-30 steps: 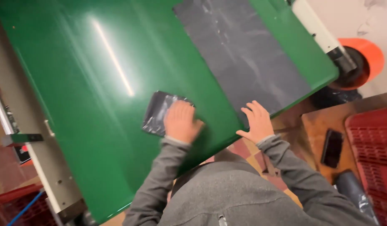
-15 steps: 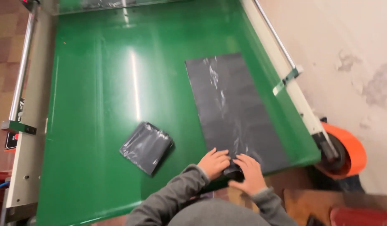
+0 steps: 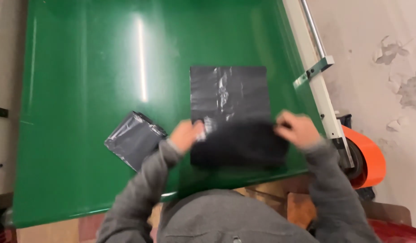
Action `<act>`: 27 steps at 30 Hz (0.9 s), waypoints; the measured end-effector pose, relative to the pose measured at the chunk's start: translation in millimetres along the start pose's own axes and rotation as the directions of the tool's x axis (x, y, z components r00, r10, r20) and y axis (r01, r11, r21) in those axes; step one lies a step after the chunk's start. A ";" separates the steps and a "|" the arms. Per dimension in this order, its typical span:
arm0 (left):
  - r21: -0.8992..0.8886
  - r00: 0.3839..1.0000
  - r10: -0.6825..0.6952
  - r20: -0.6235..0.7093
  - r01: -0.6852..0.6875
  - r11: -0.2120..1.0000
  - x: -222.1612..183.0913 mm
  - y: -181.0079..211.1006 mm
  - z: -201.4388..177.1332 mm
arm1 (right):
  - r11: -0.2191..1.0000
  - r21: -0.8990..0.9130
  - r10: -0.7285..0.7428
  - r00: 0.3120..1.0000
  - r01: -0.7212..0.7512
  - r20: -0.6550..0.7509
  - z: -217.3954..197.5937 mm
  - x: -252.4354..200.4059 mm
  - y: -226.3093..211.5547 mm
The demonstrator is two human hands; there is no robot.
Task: The recorder is folding gray plastic bags on a conveyor belt and stacking them in a crate.
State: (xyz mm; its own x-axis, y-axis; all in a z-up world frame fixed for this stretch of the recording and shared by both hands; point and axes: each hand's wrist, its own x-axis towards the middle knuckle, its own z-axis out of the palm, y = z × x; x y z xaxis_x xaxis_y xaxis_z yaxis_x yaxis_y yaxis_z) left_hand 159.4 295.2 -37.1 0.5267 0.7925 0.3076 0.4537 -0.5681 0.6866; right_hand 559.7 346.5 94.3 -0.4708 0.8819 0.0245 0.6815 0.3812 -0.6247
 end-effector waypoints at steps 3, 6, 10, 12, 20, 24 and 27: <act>-0.506 0.778 -0.619 -0.113 0.491 0.709 52.1 -82.4 -7.5 | 1.000 -0.003 -0.025 1.000 0.025 0.014 12.6 106.2 42.0; -0.656 0.707 -0.682 -0.189 0.426 0.623 93.0 -161.4 -4.0 | 0.985 -0.062 -0.163 0.986 0.161 -0.038 45.4 194.3 107.0; -0.283 0.693 -0.640 -0.333 0.574 0.768 120.4 -192.8 6.5 | 0.969 -0.223 -0.119 0.992 0.108 -0.037 77.2 248.5 157.3; -0.170 0.652 -0.661 -0.371 0.652 0.739 126.3 -192.4 10.4 | 0.949 -0.300 -0.110 0.993 0.096 -0.033 79.2 257.4 154.4; 0.369 0.814 -0.269 -0.516 0.494 0.787 137.5 -56.8 0.8 | 0.901 -0.429 0.167 0.964 -0.063 0.209 81.3 277.1 133.9; -0.446 0.842 -0.522 -0.138 0.418 0.792 113.0 -73.2 58.0 | 0.897 -0.438 0.012 0.987 0.059 0.159 71.5 226.3 85.5; -0.968 0.711 -0.698 0.079 0.223 0.117 88.0 -101.9 62.9 | 0.915 -0.327 -0.291 0.947 0.234 -0.135 64.7 144.6 32.3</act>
State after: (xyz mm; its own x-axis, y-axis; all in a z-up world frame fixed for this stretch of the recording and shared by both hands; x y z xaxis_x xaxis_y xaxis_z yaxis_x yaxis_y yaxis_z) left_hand 204.7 408.9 -121.4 0.1146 0.9428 -0.3130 -0.5255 0.3249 0.7863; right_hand 477.4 468.4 27.2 -0.5688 0.7618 0.3099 0.6969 0.6466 -0.3104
